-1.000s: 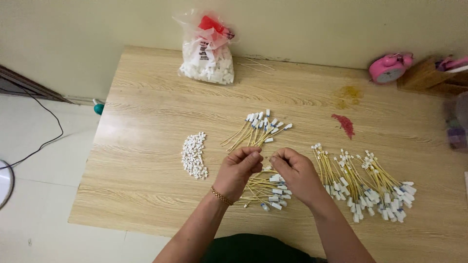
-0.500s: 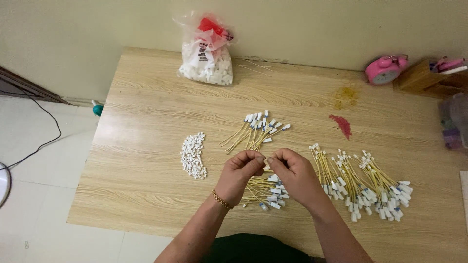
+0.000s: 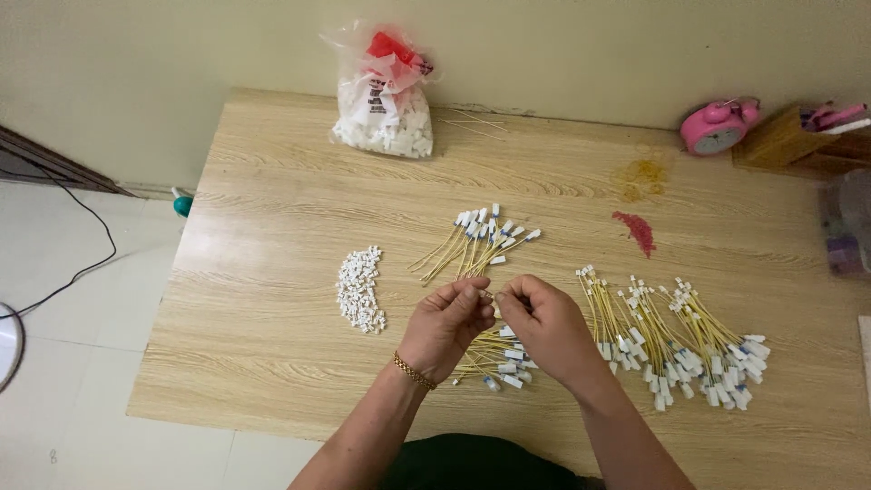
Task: Manually attach small white plastic connector heads to individual yellow wires on a wooden workbench.
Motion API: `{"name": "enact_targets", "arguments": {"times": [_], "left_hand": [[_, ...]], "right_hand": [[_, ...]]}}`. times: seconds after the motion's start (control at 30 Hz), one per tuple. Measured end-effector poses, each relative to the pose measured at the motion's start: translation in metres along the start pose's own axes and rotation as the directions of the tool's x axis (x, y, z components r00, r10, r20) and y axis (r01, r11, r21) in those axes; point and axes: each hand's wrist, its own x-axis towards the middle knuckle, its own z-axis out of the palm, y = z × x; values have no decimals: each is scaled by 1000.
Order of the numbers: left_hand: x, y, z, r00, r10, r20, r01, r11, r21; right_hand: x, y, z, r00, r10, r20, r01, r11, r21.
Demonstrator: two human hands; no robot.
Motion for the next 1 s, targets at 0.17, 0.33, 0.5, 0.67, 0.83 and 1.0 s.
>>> {"name": "enact_targets", "arguments": {"times": [0.17, 0.33, 0.5, 0.67, 0.83, 1.0], "left_hand": [[-2, 1, 5, 1000, -1, 6, 1, 1000, 16], [-2, -1, 6, 1000, 13, -24, -11, 997, 72], [1, -7, -2, 999, 33, -18, -31, 996, 79], [2, -8, -4, 999, 39, -19, -38, 996, 84], [2, -7, -3, 999, 35, -32, -33, 997, 74], [1, -7, -3, 999, 44, -18, -42, 995, 86]], "right_hand": [[-1, -5, 0, 1000, -20, -18, 21, 999, 30], [-1, -10, -1, 997, 75, -5, -75, 997, -29], [0, -2, 0, 999, 50, -18, -50, 999, -5], [0, -2, 0, 999, 43, -6, -43, 999, 17], [-1, -6, 0, 996, 87, -3, -87, 995, -49], [-1, -9, 0, 999, 51, -4, -51, 998, -36]]}}
